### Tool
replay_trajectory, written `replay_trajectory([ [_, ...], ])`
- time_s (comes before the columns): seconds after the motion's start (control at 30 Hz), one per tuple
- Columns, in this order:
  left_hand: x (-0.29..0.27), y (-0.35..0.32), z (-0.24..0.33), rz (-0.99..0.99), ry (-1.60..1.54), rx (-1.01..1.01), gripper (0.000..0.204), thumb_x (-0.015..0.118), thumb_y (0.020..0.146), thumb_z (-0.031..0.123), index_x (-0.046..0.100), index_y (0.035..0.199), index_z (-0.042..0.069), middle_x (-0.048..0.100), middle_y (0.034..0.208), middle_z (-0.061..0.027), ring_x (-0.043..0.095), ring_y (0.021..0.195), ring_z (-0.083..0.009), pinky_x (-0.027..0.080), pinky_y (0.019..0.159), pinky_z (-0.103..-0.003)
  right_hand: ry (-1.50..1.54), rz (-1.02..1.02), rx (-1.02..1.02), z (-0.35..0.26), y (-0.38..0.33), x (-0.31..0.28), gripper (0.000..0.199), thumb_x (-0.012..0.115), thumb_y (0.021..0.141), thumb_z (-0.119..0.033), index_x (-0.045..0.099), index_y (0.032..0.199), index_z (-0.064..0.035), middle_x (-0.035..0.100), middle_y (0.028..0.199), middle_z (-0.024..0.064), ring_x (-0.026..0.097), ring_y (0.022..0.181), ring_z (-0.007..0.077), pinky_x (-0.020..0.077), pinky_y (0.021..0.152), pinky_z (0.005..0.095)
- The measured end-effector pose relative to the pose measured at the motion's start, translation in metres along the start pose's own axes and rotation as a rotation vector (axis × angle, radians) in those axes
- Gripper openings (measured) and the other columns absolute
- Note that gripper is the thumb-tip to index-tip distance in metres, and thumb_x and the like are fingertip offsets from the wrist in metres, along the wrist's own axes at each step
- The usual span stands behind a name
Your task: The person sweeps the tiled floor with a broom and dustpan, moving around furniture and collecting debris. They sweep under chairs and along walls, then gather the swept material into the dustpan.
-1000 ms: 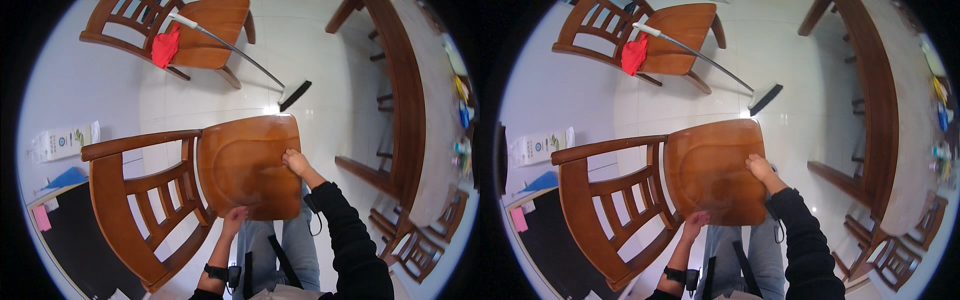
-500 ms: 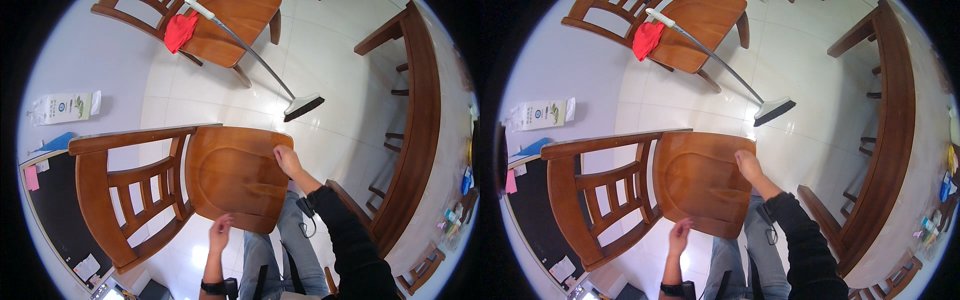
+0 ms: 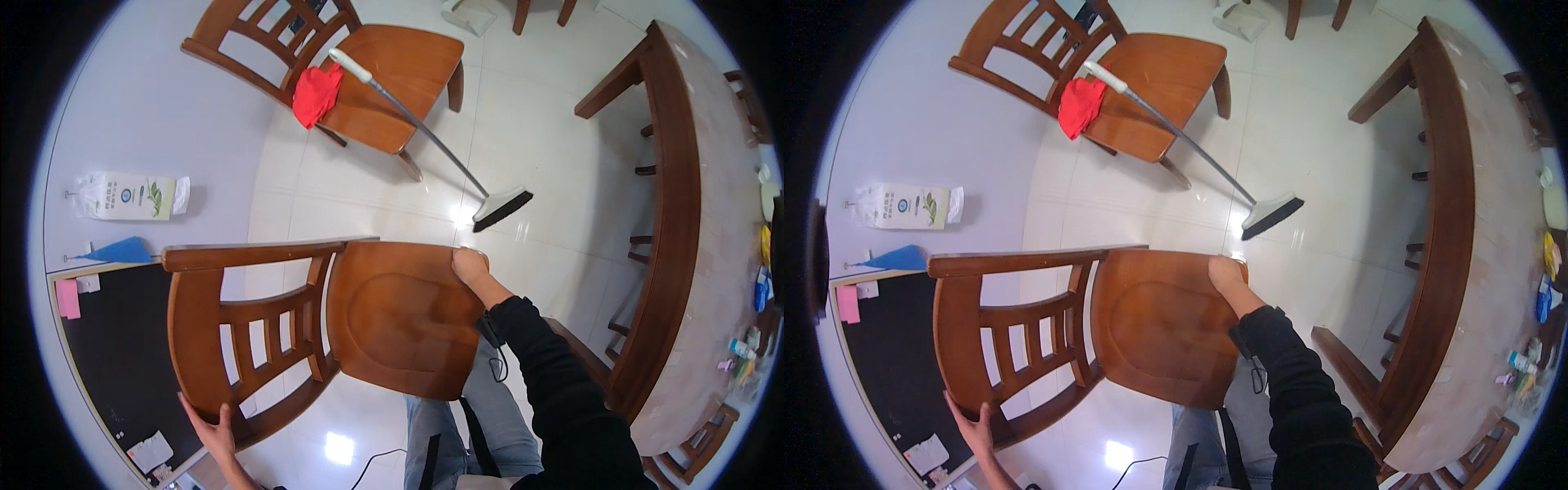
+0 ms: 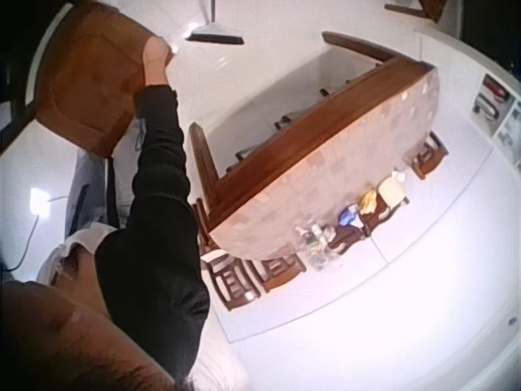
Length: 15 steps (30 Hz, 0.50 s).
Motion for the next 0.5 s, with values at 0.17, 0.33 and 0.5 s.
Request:
replay_trajectory([
  [0.17,0.003,0.004,-0.028,-0.109,-0.141,-0.024,0.068,0.064,0.061,0.006,0.029,0.119,0.009,0.051,0.1,-0.0166,0.048,0.094,-0.0279,0.036,0.082,-0.032,0.444,0.078,0.22,0.035,-0.039,-0.006,0.015,0.052,0.061,-0.018,0.057,0.061,-0.0031,0.054,0.061,0.0173,0.053,0.059,0.0318,0.0442,0.058,0.0367],
  [0.33,0.013,-0.008,-0.051,-0.06,-0.163,0.022,0.065,0.064,0.062,0.007,0.03,0.118,0.007,0.05,0.1,-0.0174,0.048,0.092,-0.0283,0.037,0.08,-0.032,0.68,0.102,0.322,0.093,-0.092,-0.018,0.014,0.054,0.062,-0.016,0.055,0.061,-0.0016,0.054,0.056,0.0109,0.053,0.05,0.0199,0.0439,0.05,0.0297],
  [0.5,0.028,-0.026,-0.093,-0.044,-0.271,-0.152,0.056,0.06,0.065,0.004,0.034,0.114,0.002,0.043,0.109,-0.0133,0.043,0.097,-0.0219,0.033,0.084,-0.03,1.088,0.083,0.487,0.137,-0.106,-0.005,0.01,0.054,0.066,-0.01,0.052,0.061,-0.0029,0.051,0.054,0.0026,0.049,0.047,0.0094,0.0421,0.042,0.0214],
])
Point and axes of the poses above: each hand's wrist, its own y-axis towards the middle knuckle, its own x-axis out of the palm, z = x × y, the point moved 1 cm from there along y, towards the middle knuckle
